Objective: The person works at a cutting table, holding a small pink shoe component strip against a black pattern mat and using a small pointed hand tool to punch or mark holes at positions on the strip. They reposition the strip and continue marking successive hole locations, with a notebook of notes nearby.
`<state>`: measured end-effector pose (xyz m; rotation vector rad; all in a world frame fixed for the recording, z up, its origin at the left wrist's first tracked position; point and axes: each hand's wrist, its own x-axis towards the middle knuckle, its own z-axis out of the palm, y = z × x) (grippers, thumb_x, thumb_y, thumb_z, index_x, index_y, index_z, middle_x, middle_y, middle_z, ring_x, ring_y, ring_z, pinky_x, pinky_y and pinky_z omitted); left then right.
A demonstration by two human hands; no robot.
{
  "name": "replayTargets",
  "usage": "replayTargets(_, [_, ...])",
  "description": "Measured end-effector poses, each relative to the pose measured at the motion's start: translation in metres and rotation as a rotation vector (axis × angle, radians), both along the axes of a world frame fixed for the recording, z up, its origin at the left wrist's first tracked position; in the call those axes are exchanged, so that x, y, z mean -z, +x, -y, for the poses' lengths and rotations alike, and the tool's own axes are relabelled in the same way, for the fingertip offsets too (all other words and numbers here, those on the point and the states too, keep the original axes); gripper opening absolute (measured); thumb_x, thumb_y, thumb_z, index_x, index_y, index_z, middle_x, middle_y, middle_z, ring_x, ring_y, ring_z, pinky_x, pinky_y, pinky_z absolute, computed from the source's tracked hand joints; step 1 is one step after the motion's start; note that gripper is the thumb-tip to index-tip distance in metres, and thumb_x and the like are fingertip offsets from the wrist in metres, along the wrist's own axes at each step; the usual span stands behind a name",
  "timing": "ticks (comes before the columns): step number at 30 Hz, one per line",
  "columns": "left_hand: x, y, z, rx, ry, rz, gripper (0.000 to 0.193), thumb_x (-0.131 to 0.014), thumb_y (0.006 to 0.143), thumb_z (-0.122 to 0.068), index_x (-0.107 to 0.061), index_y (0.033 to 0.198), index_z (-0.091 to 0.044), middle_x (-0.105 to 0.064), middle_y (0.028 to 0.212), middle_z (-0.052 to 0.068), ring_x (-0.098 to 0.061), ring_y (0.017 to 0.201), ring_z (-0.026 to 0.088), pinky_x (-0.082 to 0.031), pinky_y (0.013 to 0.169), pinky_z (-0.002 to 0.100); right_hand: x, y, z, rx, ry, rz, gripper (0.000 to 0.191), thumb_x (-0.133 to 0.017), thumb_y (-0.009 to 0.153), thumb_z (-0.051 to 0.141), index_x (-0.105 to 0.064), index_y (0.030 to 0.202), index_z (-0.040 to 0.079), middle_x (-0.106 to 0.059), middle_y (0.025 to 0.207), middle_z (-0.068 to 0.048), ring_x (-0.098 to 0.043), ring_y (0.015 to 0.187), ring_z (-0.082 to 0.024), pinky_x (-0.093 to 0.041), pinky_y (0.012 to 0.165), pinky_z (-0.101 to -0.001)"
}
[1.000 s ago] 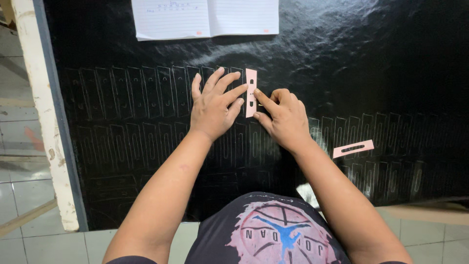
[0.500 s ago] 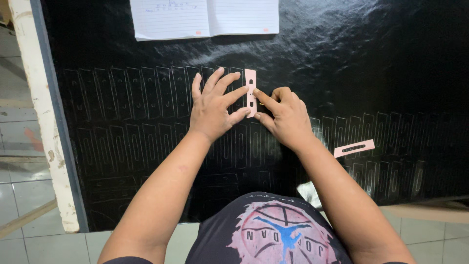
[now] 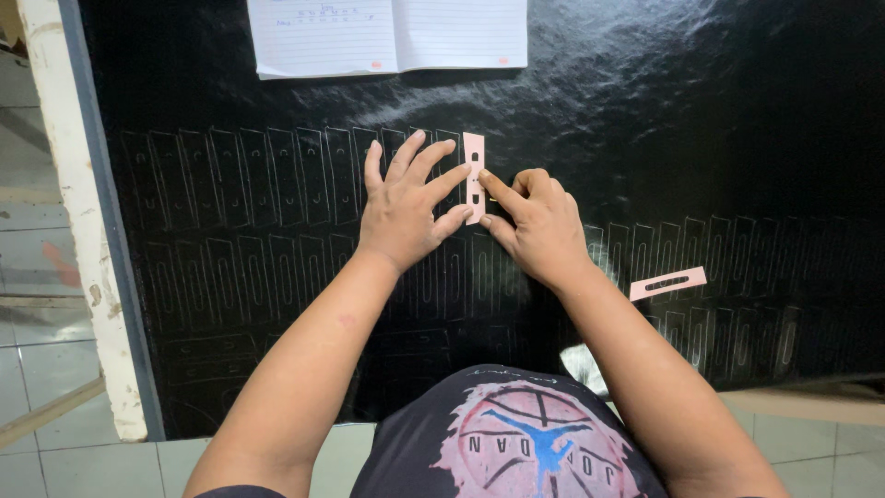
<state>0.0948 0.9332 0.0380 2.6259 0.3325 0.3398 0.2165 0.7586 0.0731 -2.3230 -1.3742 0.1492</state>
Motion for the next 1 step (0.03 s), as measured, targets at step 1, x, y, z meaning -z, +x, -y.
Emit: replayTargets(1, [0.0, 0.0001, 0.0002, 0.006, 0.011, -0.01, 0.052, -0.077, 0.085, -0.046, -0.067, 0.133, -0.028, -0.05, 0.149, -0.001, -0.033, 0.148, 0.029, -0.011, 0.119, 0.068, 0.0002, -0.0007, -0.0001, 0.005, -0.007, 0.0, 0.057, -0.084, 0.079, 0.028, -0.071, 0.134, 0.02, -0.056, 0.097, -0.007, -0.058, 0.083, -0.025, -0.05, 0.071, -0.0406])
